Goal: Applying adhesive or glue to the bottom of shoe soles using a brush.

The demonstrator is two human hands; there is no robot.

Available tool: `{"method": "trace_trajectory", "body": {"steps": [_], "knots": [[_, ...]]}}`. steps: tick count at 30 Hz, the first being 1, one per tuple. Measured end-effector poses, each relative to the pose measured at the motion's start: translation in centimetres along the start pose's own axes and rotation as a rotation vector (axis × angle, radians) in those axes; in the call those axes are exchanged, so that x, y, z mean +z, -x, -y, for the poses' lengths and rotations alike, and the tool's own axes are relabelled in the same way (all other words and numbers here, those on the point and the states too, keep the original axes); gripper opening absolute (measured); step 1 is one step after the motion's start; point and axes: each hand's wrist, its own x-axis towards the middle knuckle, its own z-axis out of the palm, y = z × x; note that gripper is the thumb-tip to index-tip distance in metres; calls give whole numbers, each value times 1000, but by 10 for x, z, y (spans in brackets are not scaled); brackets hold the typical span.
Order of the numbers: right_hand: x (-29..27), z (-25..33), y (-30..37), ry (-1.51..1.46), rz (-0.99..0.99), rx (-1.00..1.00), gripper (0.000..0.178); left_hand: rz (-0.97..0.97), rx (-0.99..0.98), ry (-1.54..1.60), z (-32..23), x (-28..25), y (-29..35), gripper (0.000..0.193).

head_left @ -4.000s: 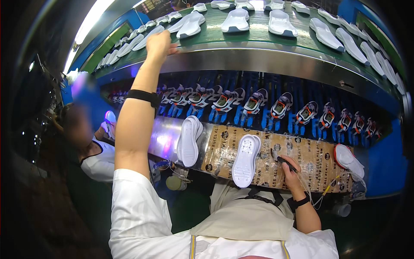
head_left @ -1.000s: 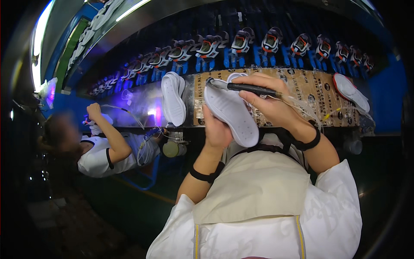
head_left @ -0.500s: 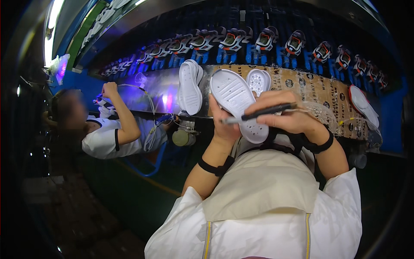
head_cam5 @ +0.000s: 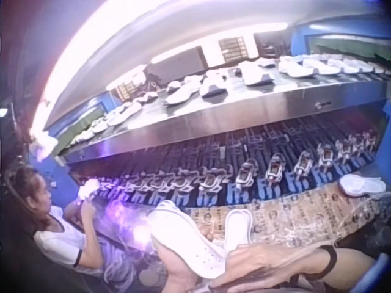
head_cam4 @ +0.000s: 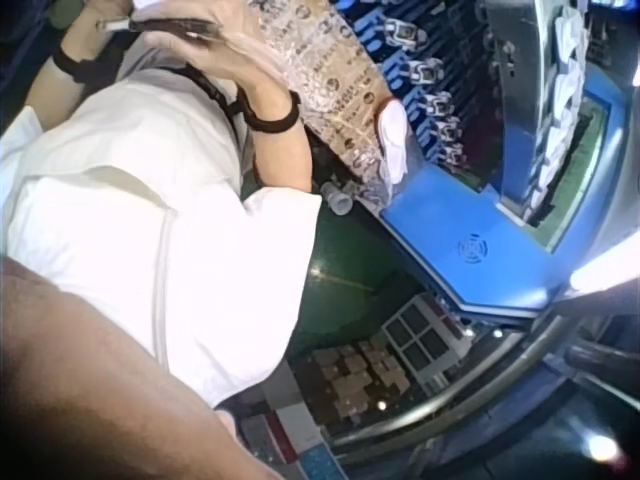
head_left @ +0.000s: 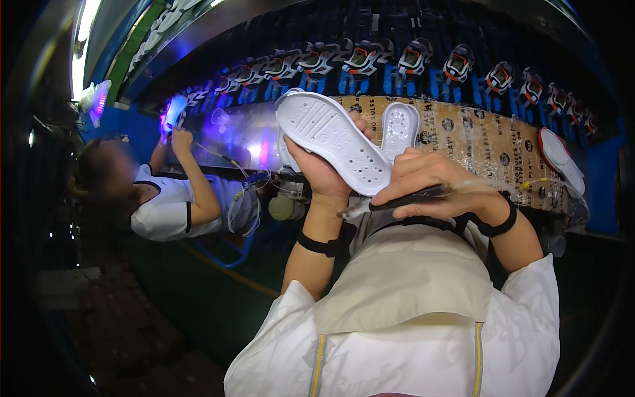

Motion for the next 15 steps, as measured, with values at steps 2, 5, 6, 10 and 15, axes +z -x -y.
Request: {"method": "trace_trajectory", "body": {"steps": [2, 5, 6, 10, 15], "knots": [[0, -2, -2, -271, -95, 139, 31, -21, 21, -10, -6, -1, -2, 81], [-3, 1, -4, -78, -108, 108, 31, 13, 26, -60, -10, 5, -9, 87], [-3, 0, -6, 58, -5, -38, 31, 8, 29, -60, -14, 5, -12, 87], [-17, 7, -8, -202, 12, 25, 30, 88, -33, -110, -28, 14, -20, 92], [-21, 4, -16, 127, -21, -37, 32, 176, -84, -260, -39, 22, -32, 97]]}}
